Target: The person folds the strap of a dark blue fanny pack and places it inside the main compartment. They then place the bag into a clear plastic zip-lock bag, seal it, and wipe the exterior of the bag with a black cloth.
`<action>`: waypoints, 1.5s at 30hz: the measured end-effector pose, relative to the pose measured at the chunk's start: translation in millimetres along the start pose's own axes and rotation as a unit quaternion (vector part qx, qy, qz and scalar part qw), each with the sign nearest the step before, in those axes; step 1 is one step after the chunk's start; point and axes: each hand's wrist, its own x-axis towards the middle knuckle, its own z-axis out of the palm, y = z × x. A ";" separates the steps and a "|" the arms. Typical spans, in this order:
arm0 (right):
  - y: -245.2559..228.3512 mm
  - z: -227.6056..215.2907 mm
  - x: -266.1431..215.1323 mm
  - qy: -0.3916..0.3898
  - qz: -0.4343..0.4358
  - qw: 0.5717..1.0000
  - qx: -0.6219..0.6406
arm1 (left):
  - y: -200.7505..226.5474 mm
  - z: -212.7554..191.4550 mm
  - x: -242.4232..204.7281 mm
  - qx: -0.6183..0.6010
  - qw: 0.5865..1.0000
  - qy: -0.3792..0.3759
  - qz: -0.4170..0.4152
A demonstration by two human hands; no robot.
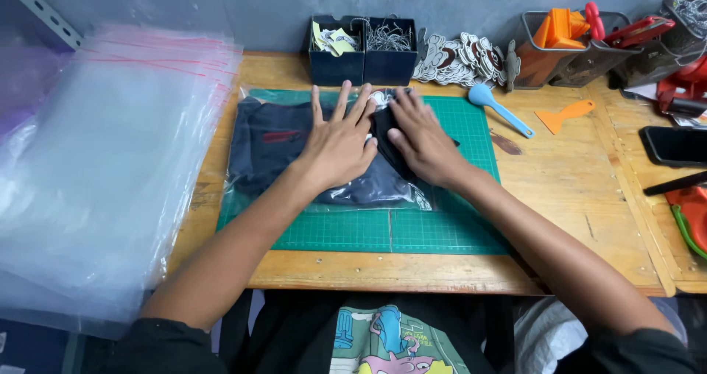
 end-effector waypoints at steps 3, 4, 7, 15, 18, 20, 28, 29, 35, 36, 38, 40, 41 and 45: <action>16.8 16.7 29.6 -0.049 0.038 0.996 -0.058 | -8.9 6.7 -0.6 -0.014 0.998 -0.056 0.015; 19.3 19.5 37.0 -0.049 0.039 0.996 -0.056 | -8.7 3.4 -0.4 -0.013 0.998 -0.058 0.015; 21.1 26.8 38.7 -0.056 0.064 0.992 -0.089 | -4.8 1.0 -0.1 -0.023 0.997 -0.078 0.014; -59.7 29.0 -48.9 -0.093 0.022 0.980 -0.172 | -15.4 7.2 6.3 -0.070 0.990 -0.121 0.002; -77.8 28.3 -60.1 -0.129 -0.052 0.983 -0.120 | -21.4 -0.9 8.0 -0.135 0.979 -0.150 -0.005; -76.7 26.5 -55.2 -0.132 -0.075 0.986 -0.066 | -21.7 -6.4 7.9 -0.159 0.975 -0.156 -0.010; -56.7 -15.2 -31.9 0.135 -0.111 0.976 0.126 | 36.4 -60.5 -19.2 -0.179 0.983 0.047 -0.016; -46.6 -9.2 -35.9 0.114 -0.065 0.980 0.148 | 56.4 -56.1 -32.2 -0.177 0.983 0.030 0.027; -44.7 4.5 -41.4 0.014 0.027 0.993 0.116 | 55.8 17.1 -70.8 -0.115 0.991 0.043 0.049; -39.3 8.4 -41.2 -0.001 0.023 0.998 0.061 | 47.2 15.9 -73.8 -0.110 0.991 0.055 0.047; -37.0 19.8 -43.1 -0.018 -0.007 0.999 -0.034 | 24.9 -2.3 -92.0 -0.085 0.994 0.061 0.022; -32.7 24.9 -41.3 -0.028 -0.032 0.991 -0.129 | 4.1 -19.8 -106.3 -0.061 0.996 0.065 0.004; -29.9 28.0 -41.7 -0.035 -0.024 0.988 -0.151 | -4.7 -26.0 -114.7 -0.042 0.997 0.058 -0.034; -27.7 31.3 -44.8 -0.055 0.015 0.979 -0.194 | -38.3 -41.8 -139.6 -0.017 0.986 0.039 -0.162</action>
